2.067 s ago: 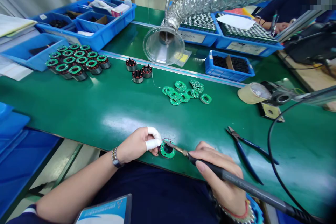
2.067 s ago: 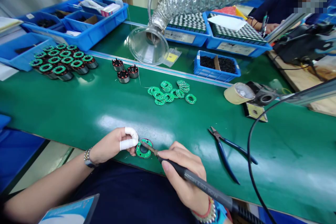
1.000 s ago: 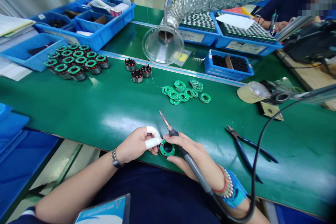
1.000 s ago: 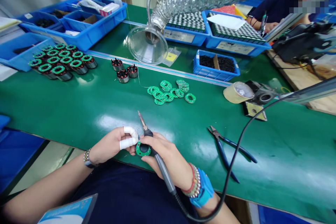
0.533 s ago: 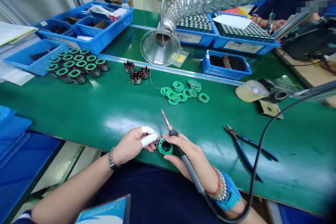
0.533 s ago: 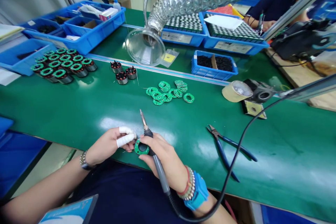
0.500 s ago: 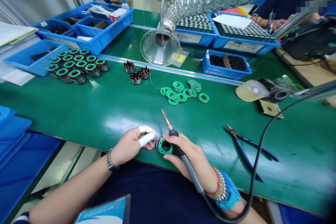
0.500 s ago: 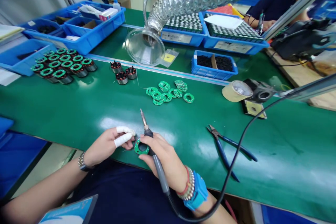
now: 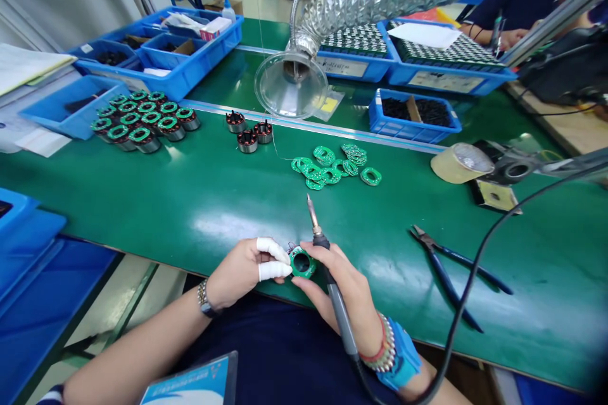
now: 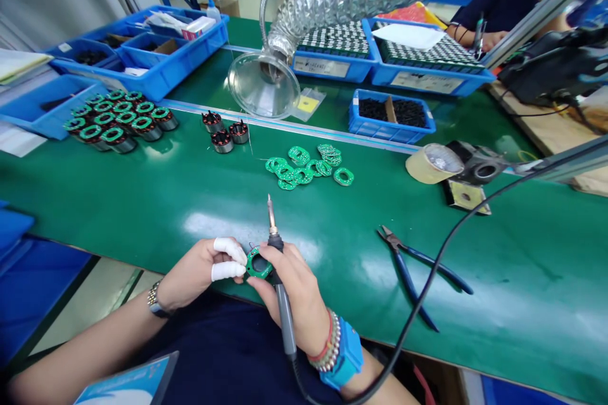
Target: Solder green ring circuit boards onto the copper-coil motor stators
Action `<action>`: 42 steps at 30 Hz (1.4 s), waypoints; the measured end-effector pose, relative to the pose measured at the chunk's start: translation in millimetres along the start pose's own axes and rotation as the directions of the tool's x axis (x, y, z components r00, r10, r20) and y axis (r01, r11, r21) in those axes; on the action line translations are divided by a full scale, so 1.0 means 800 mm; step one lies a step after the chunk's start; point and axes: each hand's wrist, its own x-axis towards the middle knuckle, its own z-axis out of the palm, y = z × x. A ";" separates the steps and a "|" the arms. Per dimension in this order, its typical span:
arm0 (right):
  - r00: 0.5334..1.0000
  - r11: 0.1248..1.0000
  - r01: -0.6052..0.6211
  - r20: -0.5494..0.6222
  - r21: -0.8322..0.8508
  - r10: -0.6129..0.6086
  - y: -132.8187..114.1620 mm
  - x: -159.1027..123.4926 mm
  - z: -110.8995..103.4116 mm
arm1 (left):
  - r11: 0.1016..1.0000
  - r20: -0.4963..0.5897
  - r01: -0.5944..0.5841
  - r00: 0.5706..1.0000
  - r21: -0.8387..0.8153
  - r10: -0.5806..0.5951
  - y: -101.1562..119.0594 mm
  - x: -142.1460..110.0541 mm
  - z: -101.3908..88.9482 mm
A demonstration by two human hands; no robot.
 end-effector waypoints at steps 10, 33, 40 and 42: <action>0.999 0.999 -0.026 -0.029 -0.038 0.025 -0.002 -0.001 0.004 | 0.999 -0.019 0.045 0.999 -0.026 -0.046 -0.001 -0.005 -0.001; 0.993 0.977 0.092 -0.094 0.190 -0.075 -0.019 0.009 -0.051 | 0.995 0.024 -0.023 1.000 0.097 0.020 0.000 -0.001 -0.006; 0.998 0.960 -0.044 0.060 0.276 0.028 -0.024 0.005 -0.070 | 0.996 0.041 -0.017 0.999 0.089 0.013 -0.004 0.000 -0.008; 0.995 0.954 -0.074 0.079 0.290 0.053 -0.024 0.005 -0.068 | 0.996 0.042 -0.013 0.999 0.093 0.009 -0.004 0.000 -0.008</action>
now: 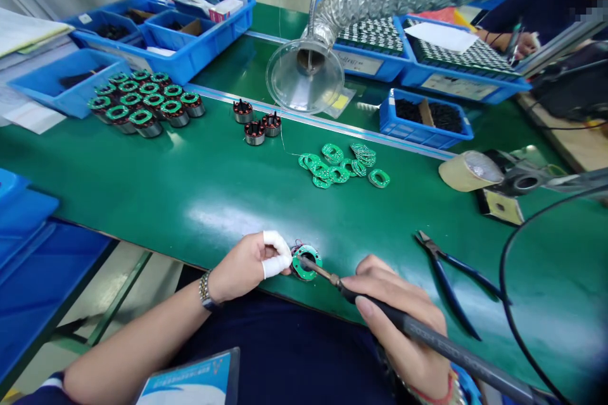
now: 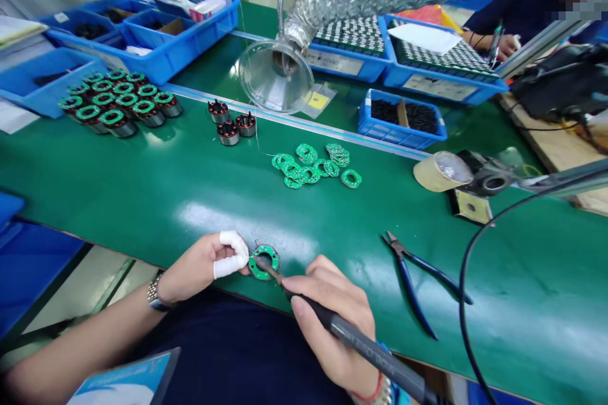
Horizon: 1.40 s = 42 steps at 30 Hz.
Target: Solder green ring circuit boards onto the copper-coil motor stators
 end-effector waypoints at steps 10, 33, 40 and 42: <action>0.999 0.999 0.031 0.035 -0.005 -0.031 -0.002 0.007 0.002 | 1.000 0.001 -0.005 1.000 -0.004 0.005 0.001 0.002 0.000; 0.995 0.995 0.086 0.060 -0.053 -0.083 -0.011 0.011 -0.004 | 1.000 0.010 0.005 1.000 -0.005 -0.005 0.001 0.002 0.000; 0.996 0.996 0.083 0.035 -0.016 -0.082 -0.003 0.004 -0.006 | 1.000 0.007 0.008 1.000 0.016 -0.009 0.003 0.001 0.001; 0.995 0.995 0.099 -0.021 -0.012 -0.099 0.004 -0.001 -0.004 | 1.000 -0.002 0.010 1.000 0.020 -0.010 0.003 -0.001 0.001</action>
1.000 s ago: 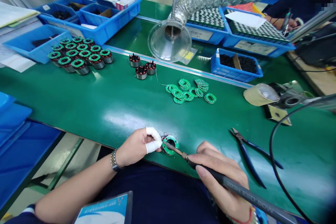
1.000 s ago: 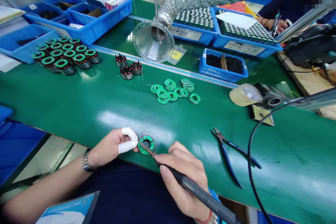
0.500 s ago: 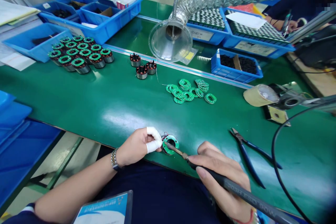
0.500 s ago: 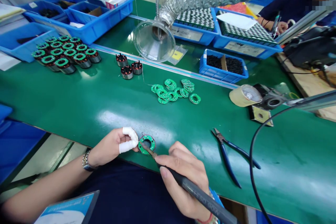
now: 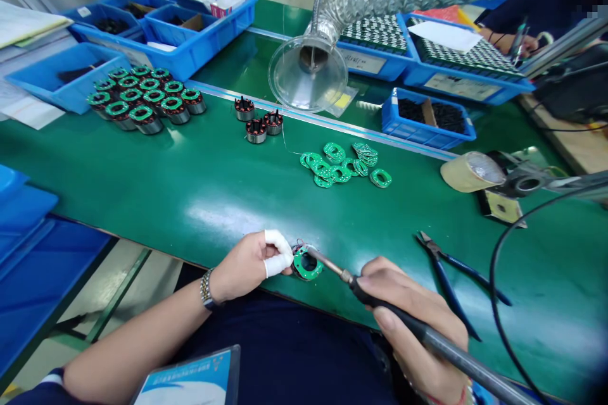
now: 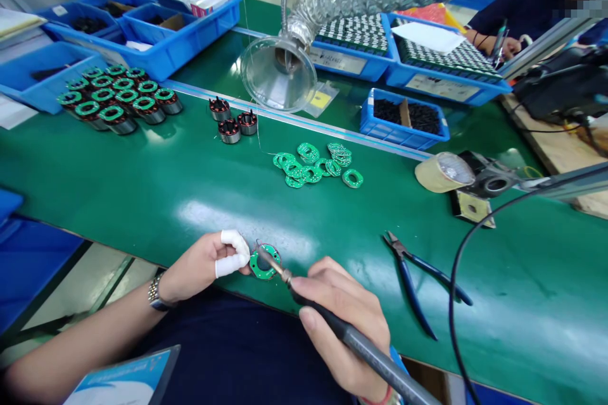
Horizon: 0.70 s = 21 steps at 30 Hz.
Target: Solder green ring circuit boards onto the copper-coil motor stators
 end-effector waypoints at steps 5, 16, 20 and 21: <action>0.999 0.980 -0.040 -0.006 -0.194 0.040 0.019 -0.005 0.021 | 0.992 -0.061 0.003 0.998 0.127 0.005 0.000 -0.009 0.000; 0.999 0.943 -0.043 0.002 -0.330 0.046 0.038 -0.006 0.050 | 0.988 -0.046 0.141 0.989 0.064 -0.138 0.008 -0.011 0.007; 0.999 0.941 -0.036 -0.014 -0.336 0.033 0.039 -0.008 0.052 | 0.882 -0.003 0.225 0.969 -0.413 -0.248 0.001 -0.013 0.021; 0.999 0.942 -0.032 -0.018 -0.333 0.028 0.039 -0.008 0.052 | 0.850 0.004 0.226 0.967 -0.476 -0.256 -0.002 -0.014 0.024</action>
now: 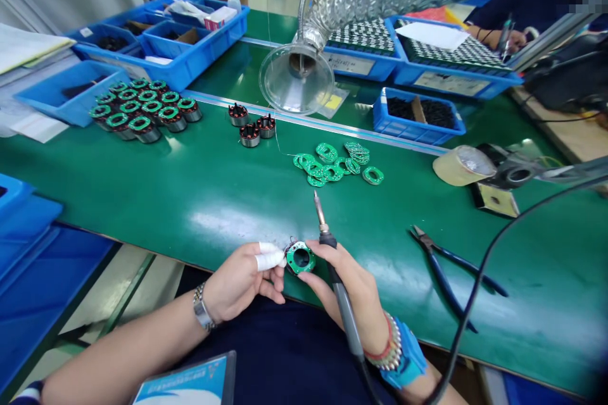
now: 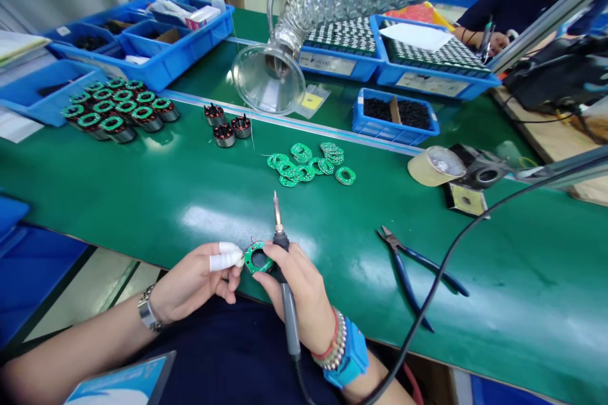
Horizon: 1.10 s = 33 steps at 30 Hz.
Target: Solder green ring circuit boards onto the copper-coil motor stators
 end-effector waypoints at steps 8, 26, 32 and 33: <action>1.000 1.000 0.004 -0.005 -0.001 -0.004 -0.001 0.001 0.001 | 0.326 0.112 -0.409 0.752 0.852 0.649 -0.020 -0.009 -0.021; 0.998 1.000 -0.016 -0.053 -0.004 0.015 -0.002 -0.004 0.007 | -0.398 0.516 -0.354 0.360 0.846 0.777 -0.051 0.003 -0.020; 0.999 1.000 0.005 -0.054 0.018 -0.004 0.002 -0.001 0.004 | -0.373 0.498 -0.373 0.332 0.849 0.801 -0.066 0.005 -0.012; 0.999 0.999 0.005 -0.032 0.042 -0.003 0.003 0.000 0.001 | -0.375 0.507 -0.390 0.325 0.841 0.798 -0.065 0.004 -0.012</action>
